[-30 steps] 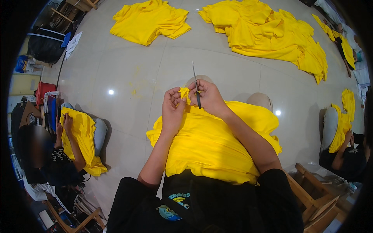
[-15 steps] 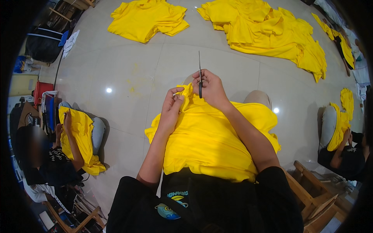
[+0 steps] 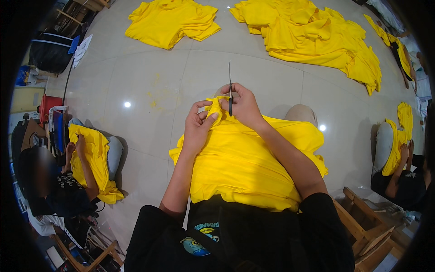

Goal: The person uses scissors to trim loose threads and edges on a stack of yellow t-shirts. They repeatedly pick up shirts, cut small sections, and place them back into a pile on the floor.

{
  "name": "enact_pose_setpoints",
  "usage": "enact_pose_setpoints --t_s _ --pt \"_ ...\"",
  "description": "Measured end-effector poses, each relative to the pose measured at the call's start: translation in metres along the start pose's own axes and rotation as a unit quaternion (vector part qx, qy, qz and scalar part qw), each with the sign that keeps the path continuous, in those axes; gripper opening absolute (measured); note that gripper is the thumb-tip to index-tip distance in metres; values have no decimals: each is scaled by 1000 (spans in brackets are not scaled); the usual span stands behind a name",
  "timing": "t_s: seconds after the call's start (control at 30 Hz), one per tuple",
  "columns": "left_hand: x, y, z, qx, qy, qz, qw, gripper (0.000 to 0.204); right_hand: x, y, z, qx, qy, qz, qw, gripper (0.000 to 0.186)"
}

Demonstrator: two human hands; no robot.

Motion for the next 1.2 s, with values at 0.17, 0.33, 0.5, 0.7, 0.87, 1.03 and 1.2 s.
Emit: enact_pose_setpoints --t_s 0.17,0.33,0.5,0.7,0.87,1.03,1.2 --pt "1 -7 -12 -36 25 18 999 36 -8 -14 3 -129 2 -57 990 32" --pt "-2 -8 -12 -26 32 -4 999 39 -15 -34 12 -185 -20 -67 980 35" --pt "-2 -8 -9 21 -4 11 1000 46 -17 -43 25 -288 -65 -36 955 38" --pt "0 -10 -6 47 -18 34 998 52 -16 -45 29 -324 -38 -113 938 37" --pt "-3 -5 -4 30 -22 40 999 55 -12 -37 16 -283 6 -68 957 34" --pt "-3 -3 -5 12 -6 29 999 63 -7 -17 9 -124 -14 -34 992 32" --pt "-6 3 -4 13 -2 2 1000 69 -10 -19 17 -102 -66 -16 992 37"
Point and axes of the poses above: each hand's wrist, its own x-axis towards the middle knuckle, its own z-axis out of the palm, y = z × x, the point moved 9 cm from there along x, towards the middle knuckle, and after that the axes turned 15 degrees about -y, right-handed, at the moved point
